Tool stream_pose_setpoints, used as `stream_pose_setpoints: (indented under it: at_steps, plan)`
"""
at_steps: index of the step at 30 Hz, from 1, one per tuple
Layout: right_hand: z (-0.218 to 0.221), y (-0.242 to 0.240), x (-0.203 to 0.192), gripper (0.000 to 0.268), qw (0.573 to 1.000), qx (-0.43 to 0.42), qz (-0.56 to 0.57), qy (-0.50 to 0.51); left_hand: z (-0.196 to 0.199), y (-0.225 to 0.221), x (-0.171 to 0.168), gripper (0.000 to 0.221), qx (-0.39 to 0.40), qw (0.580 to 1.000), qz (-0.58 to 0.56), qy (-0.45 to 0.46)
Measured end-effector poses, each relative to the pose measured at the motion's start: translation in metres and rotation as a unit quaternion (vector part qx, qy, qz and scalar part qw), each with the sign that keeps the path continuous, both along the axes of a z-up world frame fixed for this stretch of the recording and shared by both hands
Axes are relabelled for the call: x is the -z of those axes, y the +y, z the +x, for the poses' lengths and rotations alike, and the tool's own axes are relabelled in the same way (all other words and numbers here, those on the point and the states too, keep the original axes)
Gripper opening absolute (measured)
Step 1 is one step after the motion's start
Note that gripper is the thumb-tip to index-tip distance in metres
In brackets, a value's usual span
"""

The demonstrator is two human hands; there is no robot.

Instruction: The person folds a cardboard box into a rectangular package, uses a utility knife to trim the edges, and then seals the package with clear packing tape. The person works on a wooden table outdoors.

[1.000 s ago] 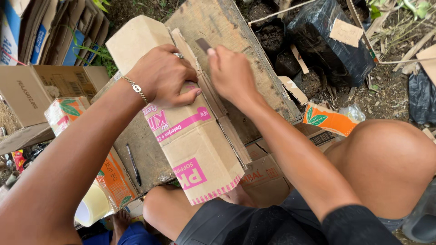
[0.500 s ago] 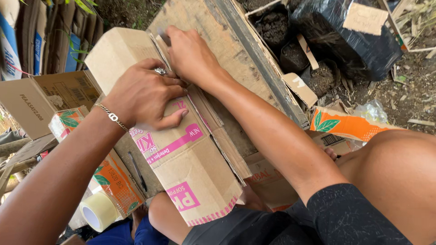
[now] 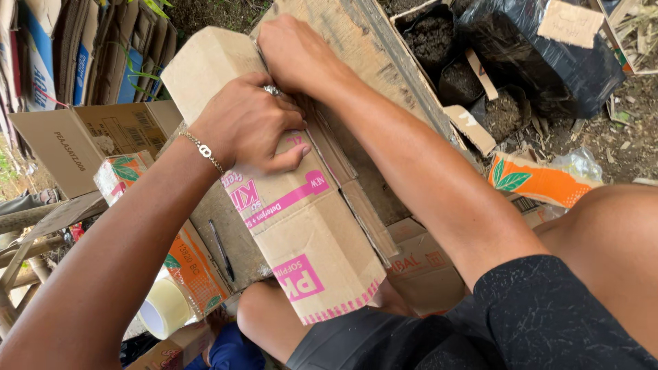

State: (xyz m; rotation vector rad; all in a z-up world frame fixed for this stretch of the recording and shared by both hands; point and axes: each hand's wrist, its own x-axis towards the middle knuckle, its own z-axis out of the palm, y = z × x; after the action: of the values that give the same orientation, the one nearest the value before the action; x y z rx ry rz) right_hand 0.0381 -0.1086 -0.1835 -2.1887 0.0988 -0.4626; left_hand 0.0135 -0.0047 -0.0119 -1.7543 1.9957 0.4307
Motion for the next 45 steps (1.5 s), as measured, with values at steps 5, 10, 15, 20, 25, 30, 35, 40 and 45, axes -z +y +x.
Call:
stream_pose_setpoints:
  at_steps: [5, 10, 15, 20, 25, 30, 35, 40, 45]
  plan:
    - [-0.019, 0.000, -0.003, 0.016, 0.998, -0.048, 0.044, -0.025, 0.000, 0.009, 0.001, 0.036, -0.009, 0.999, -0.044, 0.022]
    - [-0.078, -0.003, -0.015, 0.027, 0.996, -0.065, 0.052, -0.008, 0.001, 0.014, 0.002, 0.032, -0.020, 0.999, -0.049, 0.008]
    - [-0.136, 0.007, -0.032, 0.023, 0.994, -0.075, 0.075, 0.014, 0.001, 0.018, 0.004, 0.030, -0.019, 0.996, -0.085, 0.003]
    - [-0.193, 0.020, -0.045, 0.034, 0.994, -0.074, 0.083, 0.022, 0.002, 0.025, 0.008, 0.030, -0.049, 0.995, -0.091, -0.003]
    - [-0.244, 0.049, -0.052, 0.037, 0.993, -0.032, 0.075, 0.088, 0.000, 0.032, 0.013, 0.034, -0.054, 0.994, -0.096, 0.005]
    - [-0.302, 0.057, -0.067, 0.041, 0.983, -0.061, 0.098, 0.140, -0.003, 0.029, 0.010, 0.038, -0.067, 0.994, -0.077, -0.023]
    - [-0.352, 0.072, -0.062, 0.043, 0.983, -0.060, 0.092, 0.147, -0.002, 0.031, 0.012, 0.040, -0.055, 0.994, -0.091, -0.027]
    - [-0.392, 0.083, -0.041, 0.044, 0.977, -0.066, 0.109, 0.172, 0.002, 0.032, 0.019, 0.041, -0.067, 0.993, -0.082, -0.046]
    - [-0.438, 0.103, -0.031, 0.027, 0.953, -0.170, 0.087, 0.234, -0.005, 0.030, 0.011, 0.040, -0.062, 0.994, -0.079, -0.041]
